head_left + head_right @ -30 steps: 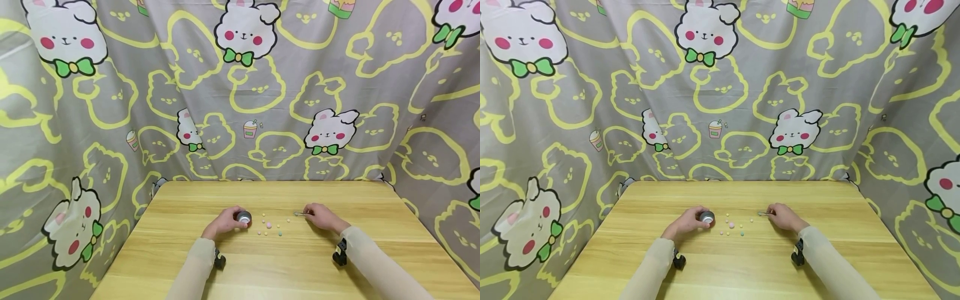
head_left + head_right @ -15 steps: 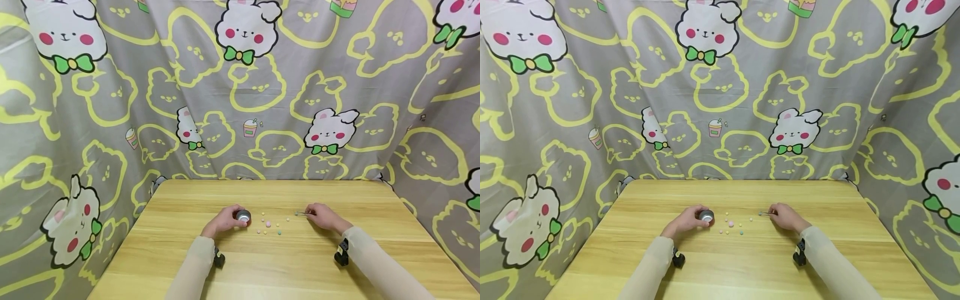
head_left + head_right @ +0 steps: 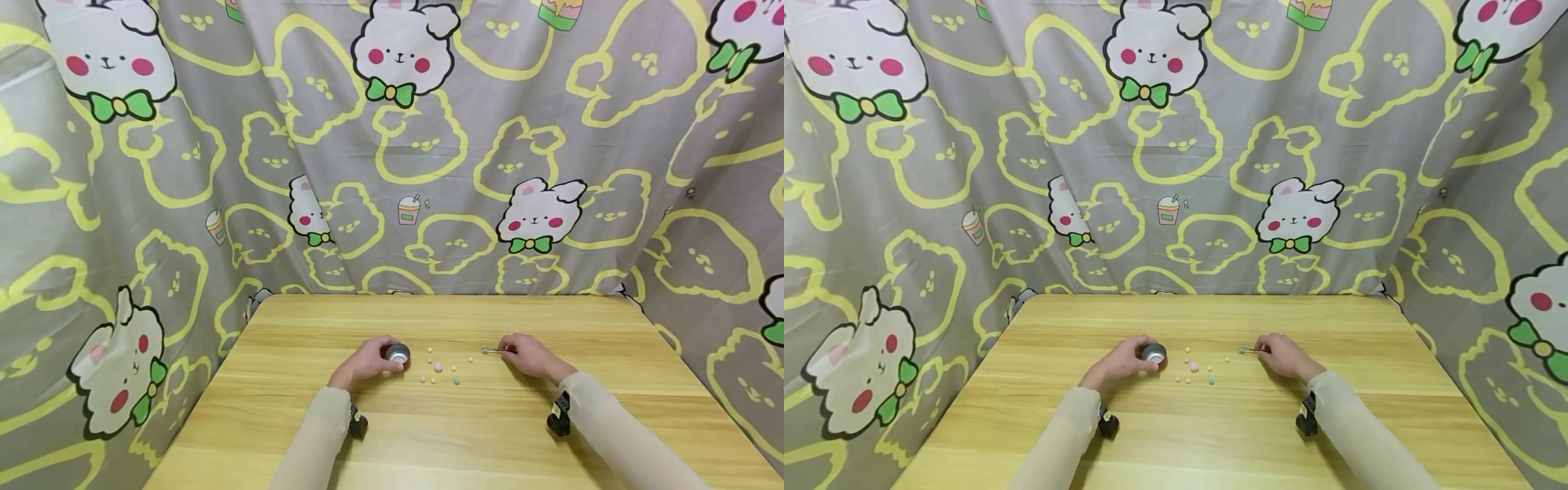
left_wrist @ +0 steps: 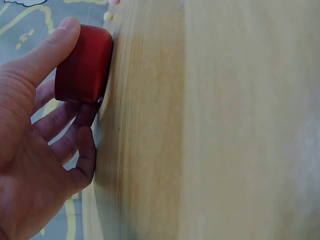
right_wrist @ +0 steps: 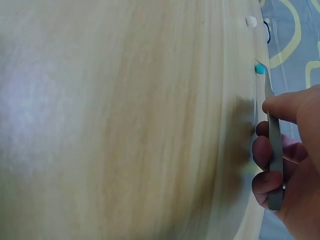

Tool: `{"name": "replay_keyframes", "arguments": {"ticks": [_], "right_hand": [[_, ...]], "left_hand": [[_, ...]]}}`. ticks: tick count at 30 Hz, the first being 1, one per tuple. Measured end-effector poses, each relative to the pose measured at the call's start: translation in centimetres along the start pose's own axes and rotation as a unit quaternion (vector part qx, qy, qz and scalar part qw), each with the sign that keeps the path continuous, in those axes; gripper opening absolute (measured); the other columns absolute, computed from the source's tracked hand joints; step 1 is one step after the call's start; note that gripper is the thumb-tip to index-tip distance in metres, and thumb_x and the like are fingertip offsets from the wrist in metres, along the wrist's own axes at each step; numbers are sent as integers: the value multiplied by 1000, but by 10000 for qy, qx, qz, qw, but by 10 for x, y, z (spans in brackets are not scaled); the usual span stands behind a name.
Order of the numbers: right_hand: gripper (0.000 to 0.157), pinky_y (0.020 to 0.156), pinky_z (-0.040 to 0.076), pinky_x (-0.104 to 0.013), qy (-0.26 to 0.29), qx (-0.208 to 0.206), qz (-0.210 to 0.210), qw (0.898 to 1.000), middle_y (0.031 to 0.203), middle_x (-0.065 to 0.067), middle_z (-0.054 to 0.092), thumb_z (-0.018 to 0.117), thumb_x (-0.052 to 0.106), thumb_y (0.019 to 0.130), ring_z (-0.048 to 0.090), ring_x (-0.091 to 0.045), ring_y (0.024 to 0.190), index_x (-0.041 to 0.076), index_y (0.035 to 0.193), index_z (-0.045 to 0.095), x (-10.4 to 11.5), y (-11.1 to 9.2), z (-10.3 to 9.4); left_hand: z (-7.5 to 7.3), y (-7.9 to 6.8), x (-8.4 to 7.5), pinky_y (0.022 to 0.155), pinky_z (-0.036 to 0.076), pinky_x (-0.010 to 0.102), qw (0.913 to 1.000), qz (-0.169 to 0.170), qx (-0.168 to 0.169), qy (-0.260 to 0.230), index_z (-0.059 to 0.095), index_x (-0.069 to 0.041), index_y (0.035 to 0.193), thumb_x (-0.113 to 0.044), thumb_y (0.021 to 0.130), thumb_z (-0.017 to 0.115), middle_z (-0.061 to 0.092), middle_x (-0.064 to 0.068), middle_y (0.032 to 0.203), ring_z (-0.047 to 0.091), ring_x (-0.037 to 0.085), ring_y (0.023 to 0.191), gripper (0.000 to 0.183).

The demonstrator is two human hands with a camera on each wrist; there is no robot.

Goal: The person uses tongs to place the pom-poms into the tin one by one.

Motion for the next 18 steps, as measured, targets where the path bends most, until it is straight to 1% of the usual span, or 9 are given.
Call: {"name": "replay_keyframes", "arguments": {"ticks": [5,9,14,18], "right_hand": [[4,65,44,-37,59,21,-55,10000,79,2,58,61,8,91,52,-13,71,9,91,65,-2,-2,0],[6,68,45,-38,234,47,-13,9997,81,2,60,60,7,91,54,-14,74,9,93,65,-4,-3,-1],[9,71,46,-40,494,94,80,9987,86,0,61,58,6,92,57,-17,79,7,97,65,-6,-4,-1],[11,72,46,-40,619,83,4,9980,87,1,61,57,7,93,56,-17,80,6,100,65,-5,-3,-2]], "left_hand": [[1,0,2,90,42,39,9999,-97,19,-19,59,-9,122,-27,78,79,61,3,110,55,20,103,51],[2,1,3,90,42,39,9999,-154,33,5,59,-10,122,-27,78,79,61,3,111,55,20,103,51],[2,1,3,90,42,39,9999,-158,44,13,59,-10,122,-27,78,79,61,2,111,54,19,103,51],[2,0,2,91,42,39,9999,-146,43,11,58,-10,123,-28,78,79,61,3,112,54,20,104,53]]}}
Point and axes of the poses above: each hand's wrist, its own y-axis towards the middle knuckle, its own z-axis out of the palm, x = y × z, the point moved 4 cm from there along y, towards the middle knuckle
